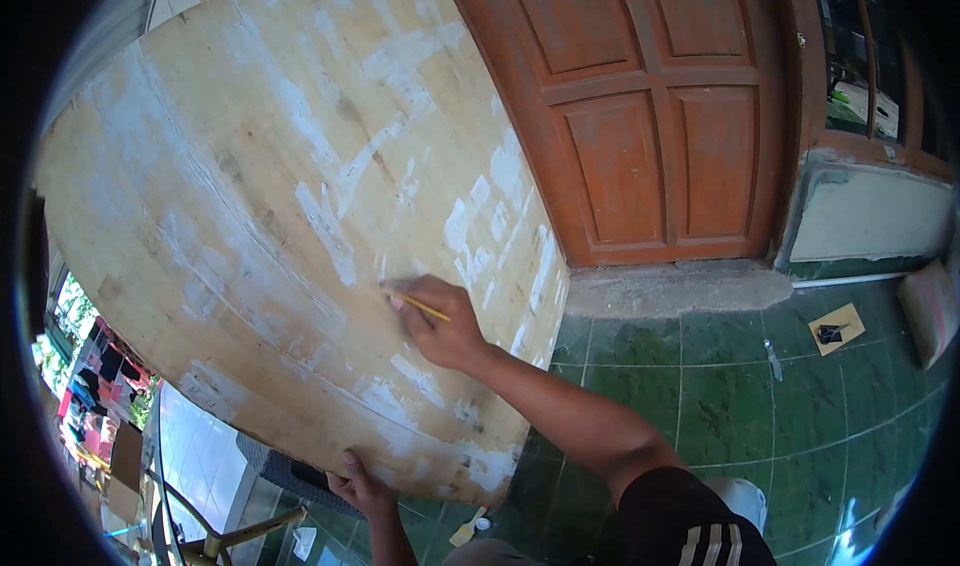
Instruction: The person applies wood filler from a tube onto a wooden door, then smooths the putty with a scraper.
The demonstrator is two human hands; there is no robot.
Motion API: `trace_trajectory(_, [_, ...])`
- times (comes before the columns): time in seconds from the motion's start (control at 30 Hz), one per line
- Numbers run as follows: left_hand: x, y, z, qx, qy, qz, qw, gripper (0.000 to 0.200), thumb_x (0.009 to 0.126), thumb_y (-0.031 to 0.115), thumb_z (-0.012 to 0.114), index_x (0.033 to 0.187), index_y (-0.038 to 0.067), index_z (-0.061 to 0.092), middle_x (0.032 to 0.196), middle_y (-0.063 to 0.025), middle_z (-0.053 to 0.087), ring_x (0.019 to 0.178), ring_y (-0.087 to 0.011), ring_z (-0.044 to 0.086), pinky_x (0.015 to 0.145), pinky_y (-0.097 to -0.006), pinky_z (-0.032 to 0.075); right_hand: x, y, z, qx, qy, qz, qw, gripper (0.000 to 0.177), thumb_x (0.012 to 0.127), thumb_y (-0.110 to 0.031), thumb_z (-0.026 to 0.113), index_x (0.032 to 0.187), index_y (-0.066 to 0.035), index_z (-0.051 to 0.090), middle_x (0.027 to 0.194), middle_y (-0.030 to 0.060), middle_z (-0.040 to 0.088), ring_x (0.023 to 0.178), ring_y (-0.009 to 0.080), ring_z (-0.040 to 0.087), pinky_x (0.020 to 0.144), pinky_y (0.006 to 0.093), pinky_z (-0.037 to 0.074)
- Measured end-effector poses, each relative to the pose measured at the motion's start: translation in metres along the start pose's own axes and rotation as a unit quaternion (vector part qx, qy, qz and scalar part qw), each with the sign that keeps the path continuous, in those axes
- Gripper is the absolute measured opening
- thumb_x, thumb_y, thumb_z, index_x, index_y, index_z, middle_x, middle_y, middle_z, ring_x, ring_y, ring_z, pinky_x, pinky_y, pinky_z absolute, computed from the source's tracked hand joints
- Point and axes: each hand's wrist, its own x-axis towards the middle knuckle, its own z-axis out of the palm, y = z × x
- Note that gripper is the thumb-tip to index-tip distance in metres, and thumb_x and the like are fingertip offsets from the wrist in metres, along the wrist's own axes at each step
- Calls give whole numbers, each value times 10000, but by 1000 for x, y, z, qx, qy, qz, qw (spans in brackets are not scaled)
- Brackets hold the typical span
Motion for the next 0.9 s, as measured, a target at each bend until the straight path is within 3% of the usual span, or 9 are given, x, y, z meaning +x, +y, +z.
trace_trajectory(0.07, [0,2,0,9,-7,11,1000,391,1054,241,632,1318,-35,550,1222,-132,650,1047,-192,631,935,-353,515,41,10,-6,-13,125,91,988,207,960,-82,700,1145,-16,768,1063,160,764,889,207,711,800,305,540])
trace_trajectory(0.1, [0,1,-1,16,-6,13,1000,388,1054,239,631,1315,-37,550,1215,-130,652,1042,-190,630,930,-351,515,66,25,-9,0,177,53,983,220,962,-121,712,1151,-22,770,1054,151,774,851,178,692,792,296,535])
trace_trajectory(0.23, [-1,3,0,21,-4,17,1000,377,1054,233,629,1300,-43,554,1187,-123,662,1027,-180,626,917,-343,510,122,45,-22,-51,214,157,963,229,951,-123,717,1144,-10,767,1038,154,782,887,213,713,827,304,544])
trace_trajectory(0.33, [-3,0,1,27,6,20,999,366,1055,227,628,1293,-41,556,1177,-121,667,1029,-176,626,921,-338,505,99,39,11,-223,192,40,955,222,935,-103,718,1132,-16,770,1072,159,775,921,283,720,835,341,563])
trace_trajectory(0.43, [-2,3,2,23,2,15,1000,353,1056,218,625,1293,-35,558,1185,-120,668,1037,-176,626,932,-338,499,47,-4,28,-92,105,-45,989,221,932,-98,724,1129,-7,763,1060,174,762,886,312,704,791,338,560])
trace_trajectory(0.5, [-1,4,3,16,-4,13,1000,349,1057,213,624,1295,-33,558,1195,-120,667,1044,-177,627,939,-339,497,36,-39,-2,-43,-74,127,988,232,960,-135,719,1154,-15,761,1006,143,772,856,231,691,775,293,528])
trace_trajectory(0.6, [-2,2,1,10,-6,16,1000,351,1057,209,623,1303,-31,555,1211,-118,664,1056,-178,628,947,-342,497,77,-10,-17,-4,71,160,985,270,1017,-220,673,1176,-20,762,964,85,764,847,115,638,796,274,502])
trace_trajectory(0.73, [-3,3,0,25,-7,14,1000,356,1056,207,624,1311,-33,557,1219,-116,665,1059,-177,631,950,-342,496,136,35,-32,-47,169,136,975,260,1007,-186,667,1189,-23,755,923,149,765,757,195,664,732,323,515])
trace_trajectory(0.9, [-1,10,6,41,-3,23,999,318,1056,207,624,1250,-45,605,1153,-100,694,1021,-165,644,924,-328,498,27,-14,24,-102,83,29,991,214,938,-80,713,1141,-33,760,988,188,745,842,335,706,767,367,548])
